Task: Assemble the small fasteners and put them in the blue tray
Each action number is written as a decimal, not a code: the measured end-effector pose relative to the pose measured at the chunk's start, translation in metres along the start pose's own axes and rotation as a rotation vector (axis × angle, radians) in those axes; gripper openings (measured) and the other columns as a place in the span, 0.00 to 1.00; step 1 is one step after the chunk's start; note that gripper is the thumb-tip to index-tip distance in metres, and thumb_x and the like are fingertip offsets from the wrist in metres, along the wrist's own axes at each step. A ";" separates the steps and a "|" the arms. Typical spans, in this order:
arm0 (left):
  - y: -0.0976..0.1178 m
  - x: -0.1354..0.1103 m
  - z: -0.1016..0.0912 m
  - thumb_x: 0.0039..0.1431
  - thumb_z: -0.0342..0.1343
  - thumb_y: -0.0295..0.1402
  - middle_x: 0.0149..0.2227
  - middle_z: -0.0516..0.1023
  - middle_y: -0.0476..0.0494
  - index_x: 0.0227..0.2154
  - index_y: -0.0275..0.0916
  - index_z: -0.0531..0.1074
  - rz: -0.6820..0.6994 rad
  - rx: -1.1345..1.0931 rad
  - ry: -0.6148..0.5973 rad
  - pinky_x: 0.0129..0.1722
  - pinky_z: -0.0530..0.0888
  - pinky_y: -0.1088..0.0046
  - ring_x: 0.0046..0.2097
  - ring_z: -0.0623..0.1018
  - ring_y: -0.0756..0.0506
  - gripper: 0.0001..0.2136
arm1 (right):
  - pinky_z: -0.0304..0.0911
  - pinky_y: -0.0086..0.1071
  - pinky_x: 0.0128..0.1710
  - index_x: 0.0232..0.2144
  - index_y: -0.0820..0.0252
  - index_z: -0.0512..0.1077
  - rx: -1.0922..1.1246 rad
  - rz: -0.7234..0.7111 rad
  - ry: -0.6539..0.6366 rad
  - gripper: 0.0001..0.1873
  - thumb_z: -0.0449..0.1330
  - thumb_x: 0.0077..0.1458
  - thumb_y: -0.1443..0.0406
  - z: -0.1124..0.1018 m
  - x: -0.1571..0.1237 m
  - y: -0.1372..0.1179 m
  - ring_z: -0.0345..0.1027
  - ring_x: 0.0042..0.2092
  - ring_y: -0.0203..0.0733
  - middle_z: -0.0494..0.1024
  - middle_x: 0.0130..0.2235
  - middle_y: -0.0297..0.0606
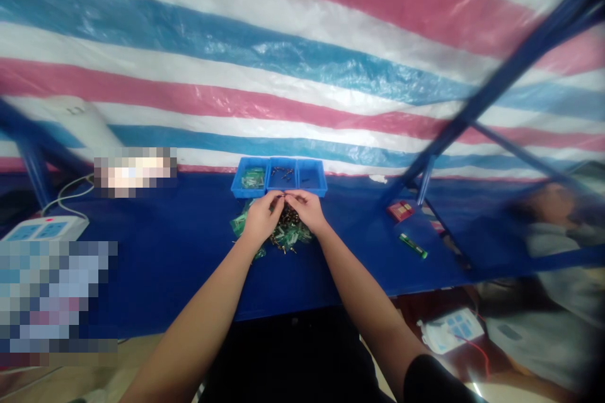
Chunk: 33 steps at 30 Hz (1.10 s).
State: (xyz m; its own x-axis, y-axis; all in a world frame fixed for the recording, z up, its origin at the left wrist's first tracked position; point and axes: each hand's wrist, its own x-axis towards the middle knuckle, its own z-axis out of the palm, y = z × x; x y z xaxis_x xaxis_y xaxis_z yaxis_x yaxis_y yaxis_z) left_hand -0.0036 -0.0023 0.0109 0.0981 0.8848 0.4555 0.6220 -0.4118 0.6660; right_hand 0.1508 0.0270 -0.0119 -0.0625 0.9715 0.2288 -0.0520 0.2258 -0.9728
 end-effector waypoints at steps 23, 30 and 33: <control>-0.002 0.000 0.001 0.64 0.50 0.40 0.35 0.80 0.47 0.41 0.42 0.73 -0.026 -0.009 0.020 0.37 0.71 0.73 0.34 0.78 0.47 0.11 | 0.71 0.38 0.44 0.39 0.59 0.80 0.007 0.004 -0.016 0.18 0.66 0.49 0.54 0.000 0.000 -0.002 0.76 0.40 0.44 0.82 0.38 0.40; -0.002 0.000 0.000 0.65 0.48 0.40 0.32 0.78 0.48 0.40 0.42 0.72 -0.027 0.043 -0.001 0.34 0.69 0.73 0.31 0.76 0.48 0.11 | 0.71 0.36 0.43 0.42 0.58 0.78 0.088 0.012 -0.059 0.21 0.68 0.46 0.55 0.002 -0.002 -0.005 0.75 0.38 0.42 0.81 0.37 0.38; -0.002 0.000 0.001 0.66 0.48 0.41 0.33 0.79 0.47 0.41 0.42 0.72 -0.027 0.022 0.004 0.35 0.70 0.73 0.32 0.77 0.47 0.11 | 0.72 0.37 0.43 0.40 0.59 0.79 0.062 0.024 -0.043 0.19 0.68 0.46 0.55 0.002 -0.002 -0.005 0.76 0.38 0.43 0.82 0.38 0.39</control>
State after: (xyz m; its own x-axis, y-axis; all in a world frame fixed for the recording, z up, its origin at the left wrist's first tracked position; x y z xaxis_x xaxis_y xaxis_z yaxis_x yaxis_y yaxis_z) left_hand -0.0039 -0.0014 0.0088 0.0776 0.8948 0.4397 0.6413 -0.3825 0.6652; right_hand 0.1491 0.0237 -0.0073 -0.1076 0.9721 0.2084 -0.1111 0.1966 -0.9742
